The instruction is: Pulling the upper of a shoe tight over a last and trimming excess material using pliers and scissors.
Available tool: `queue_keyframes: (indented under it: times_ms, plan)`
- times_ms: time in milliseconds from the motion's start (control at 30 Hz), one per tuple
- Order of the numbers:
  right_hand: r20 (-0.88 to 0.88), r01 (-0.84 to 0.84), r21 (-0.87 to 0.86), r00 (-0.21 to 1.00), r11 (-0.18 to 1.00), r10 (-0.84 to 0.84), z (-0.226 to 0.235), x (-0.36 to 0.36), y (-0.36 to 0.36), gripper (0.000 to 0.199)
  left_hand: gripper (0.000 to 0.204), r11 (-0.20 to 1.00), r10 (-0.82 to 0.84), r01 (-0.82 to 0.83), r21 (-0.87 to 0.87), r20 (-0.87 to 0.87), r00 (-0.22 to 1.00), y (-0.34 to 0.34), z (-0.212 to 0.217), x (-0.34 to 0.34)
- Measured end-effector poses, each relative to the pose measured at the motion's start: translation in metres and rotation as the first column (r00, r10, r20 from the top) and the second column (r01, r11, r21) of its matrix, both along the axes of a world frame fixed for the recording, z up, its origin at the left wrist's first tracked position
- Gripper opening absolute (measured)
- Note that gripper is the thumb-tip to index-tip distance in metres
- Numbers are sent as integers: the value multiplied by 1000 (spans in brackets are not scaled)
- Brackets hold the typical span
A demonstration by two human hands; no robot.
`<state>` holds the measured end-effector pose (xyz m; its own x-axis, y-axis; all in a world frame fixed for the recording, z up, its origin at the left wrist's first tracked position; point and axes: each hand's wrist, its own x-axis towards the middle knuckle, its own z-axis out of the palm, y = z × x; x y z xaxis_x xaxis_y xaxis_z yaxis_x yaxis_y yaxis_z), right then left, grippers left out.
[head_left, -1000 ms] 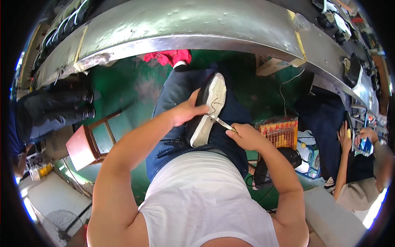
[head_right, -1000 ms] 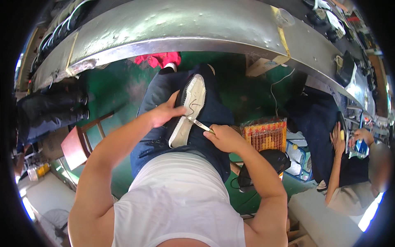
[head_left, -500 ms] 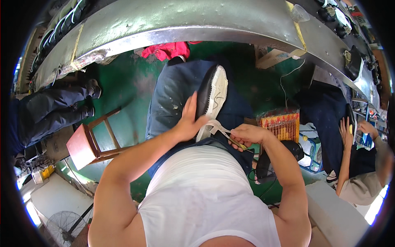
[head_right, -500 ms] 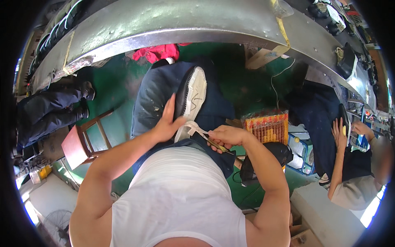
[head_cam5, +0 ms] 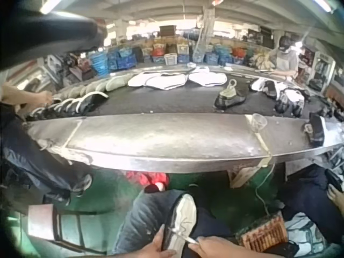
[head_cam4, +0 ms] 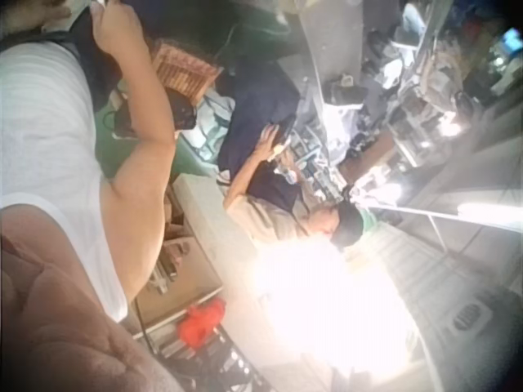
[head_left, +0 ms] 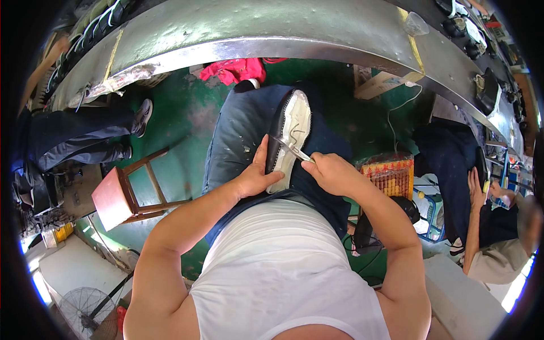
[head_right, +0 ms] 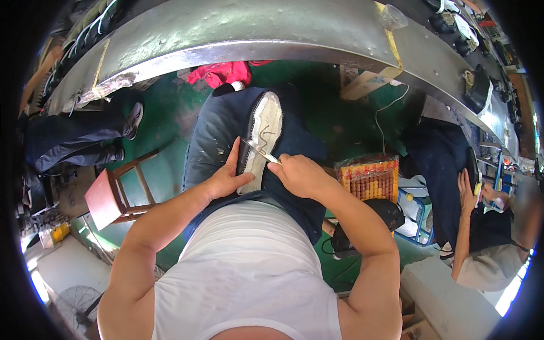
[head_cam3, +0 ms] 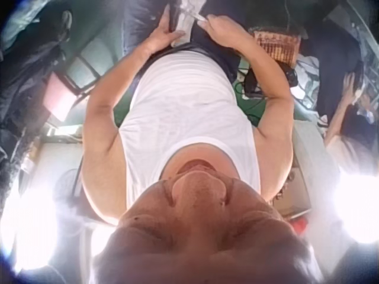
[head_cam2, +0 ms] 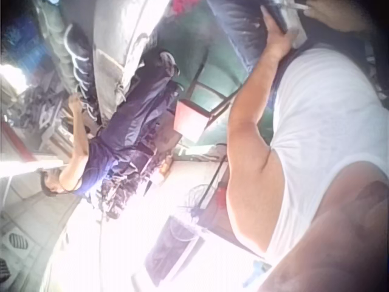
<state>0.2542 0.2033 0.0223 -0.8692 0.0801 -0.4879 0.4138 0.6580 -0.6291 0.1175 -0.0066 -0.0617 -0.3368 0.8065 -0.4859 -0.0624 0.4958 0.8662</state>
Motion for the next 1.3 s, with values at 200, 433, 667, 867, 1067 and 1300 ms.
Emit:
queue_keyframes:
  times_ms: [200,433,667,867,1067,1300]
  plan:
    - [-46,-11,-26,999,1000,10,-20,22,-4,45,107,997,-26,21,73,61,998,10,29,-12]
    - [69,543,-674,721,501,-690,-59,60,19,46,81,888,138,-386,248,657,741,-13,91,-42]
    - [110,537,-550,806,640,-582,-50,55,12,44,92,741,58,-622,251,899,433,36,130,-86]
    - [-39,382,-357,906,852,-422,-2,29,24,34,76,732,7,-607,308,888,459,61,157,-121]
    - [-401,329,-101,850,939,-341,51,-4,70,29,75,766,93,-569,297,826,556,134,175,-216]
    - [-749,381,313,662,870,-20,101,-64,138,39,79,893,322,-273,358,-82,943,310,192,-379]
